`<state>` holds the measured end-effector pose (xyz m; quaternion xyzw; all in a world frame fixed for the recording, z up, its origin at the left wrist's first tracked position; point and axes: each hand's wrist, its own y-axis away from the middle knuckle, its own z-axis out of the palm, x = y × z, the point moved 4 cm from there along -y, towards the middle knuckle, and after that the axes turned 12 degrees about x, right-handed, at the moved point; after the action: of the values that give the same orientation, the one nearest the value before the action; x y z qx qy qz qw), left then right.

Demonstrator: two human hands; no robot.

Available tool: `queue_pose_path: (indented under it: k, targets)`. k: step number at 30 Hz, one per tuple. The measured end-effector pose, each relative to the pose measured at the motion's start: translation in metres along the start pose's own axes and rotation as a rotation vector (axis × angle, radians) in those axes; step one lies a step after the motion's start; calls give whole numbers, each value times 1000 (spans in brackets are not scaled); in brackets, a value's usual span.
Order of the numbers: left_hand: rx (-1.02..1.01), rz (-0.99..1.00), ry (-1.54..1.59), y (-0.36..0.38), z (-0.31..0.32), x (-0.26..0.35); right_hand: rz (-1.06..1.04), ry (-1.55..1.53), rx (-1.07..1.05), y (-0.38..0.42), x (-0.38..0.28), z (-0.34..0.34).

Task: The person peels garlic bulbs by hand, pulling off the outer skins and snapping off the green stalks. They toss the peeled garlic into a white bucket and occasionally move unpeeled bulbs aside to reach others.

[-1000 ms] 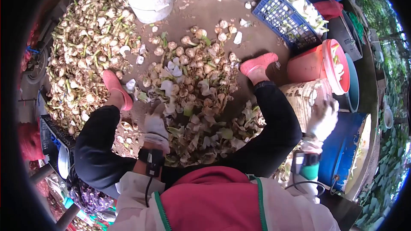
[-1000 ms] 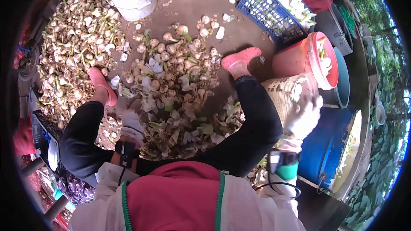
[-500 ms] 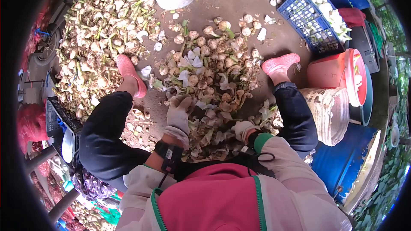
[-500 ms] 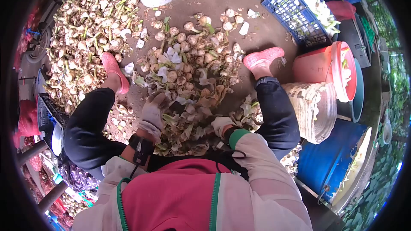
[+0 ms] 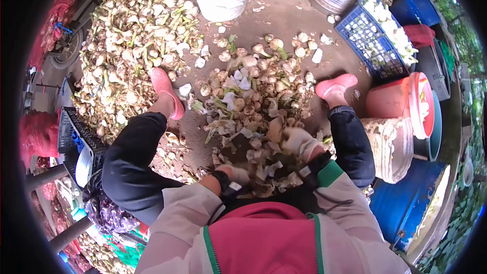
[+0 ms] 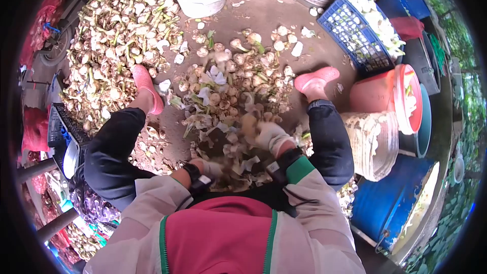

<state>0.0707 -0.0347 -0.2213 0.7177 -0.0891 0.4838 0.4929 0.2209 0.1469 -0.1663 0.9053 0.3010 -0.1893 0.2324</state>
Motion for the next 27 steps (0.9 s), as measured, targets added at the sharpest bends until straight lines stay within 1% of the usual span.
queue_pose_path:
  k: [1, 2, 4, 6, 7, 8, 9, 10, 11, 12, 13, 14, 16, 18, 19, 20, 22, 23, 24, 25, 26, 27]
  targets:
    - [13, -6, 11, -9, 5, -5, -31, 15, -323, -5, 1, 12]
    - [66, 380, -63, -20, 8, -3, -46, 14, -336, -19, -11, 12]
    - [123, 748, -130, -14, 2, 8, 39, 94, 101, -59, -53, -4]
    - [424, -90, 235, 8, -42, 18, -50, -83, 417, -103, -87, -8]
    - [633, -150, 118, 25, -65, 31, -59, -89, 408, -119, -92, 4]
    - [644, -162, 126, 25, -68, 25, -170, 79, 386, -136, -97, 22]
    - [888, -195, 314, 28, -78, 11, -284, 246, 368, -148, -105, 35]
    - [1128, -220, 497, 32, -86, -7, -296, 236, 370, -157, -104, 42]
    - [1164, -207, 670, 17, -80, -41, -285, 229, 308, -163, -99, 46]
    - [1165, -203, 668, 18, -85, -42, -270, 230, 244, -162, -101, 37]
    - [1134, -138, 1063, 14, -87, -43, -40, -97, 73, -158, -92, 27]
    - [1065, -61, 1455, 9, -86, -41, -36, -85, 80, -151, -80, 25]
    - [1042, -10, 1420, 6, -97, -35, 518, -1739, 20, -129, -53, 29]
    - [757, 124, 1707, 18, -108, 8, 297, -1587, 171, -86, -65, -9]
    - [700, 138, 1693, 31, -112, 35, 268, -1347, 281, -60, -86, -30]
    - [684, 158, 1682, 39, -113, 61, 100, -984, 367, -41, -96, -36]
    - [756, 377, 1799, 53, -112, 101, -274, -632, 492, 0, -141, -58]
    - [796, 398, 1896, 59, -110, 107, -281, -627, 507, 12, -150, -67]
    - [795, 416, 1884, 54, -108, 97, -248, -535, 565, 22, -156, -76]
    - [791, 487, 1799, 42, -110, 79, -214, -444, 624, 31, -160, -82]
    - [784, 556, 1711, 38, -110, 71, -179, -434, 794, 30, -153, -84]
    - [946, 523, 1670, 51, -103, 76, -128, -353, 733, 36, -164, -98]
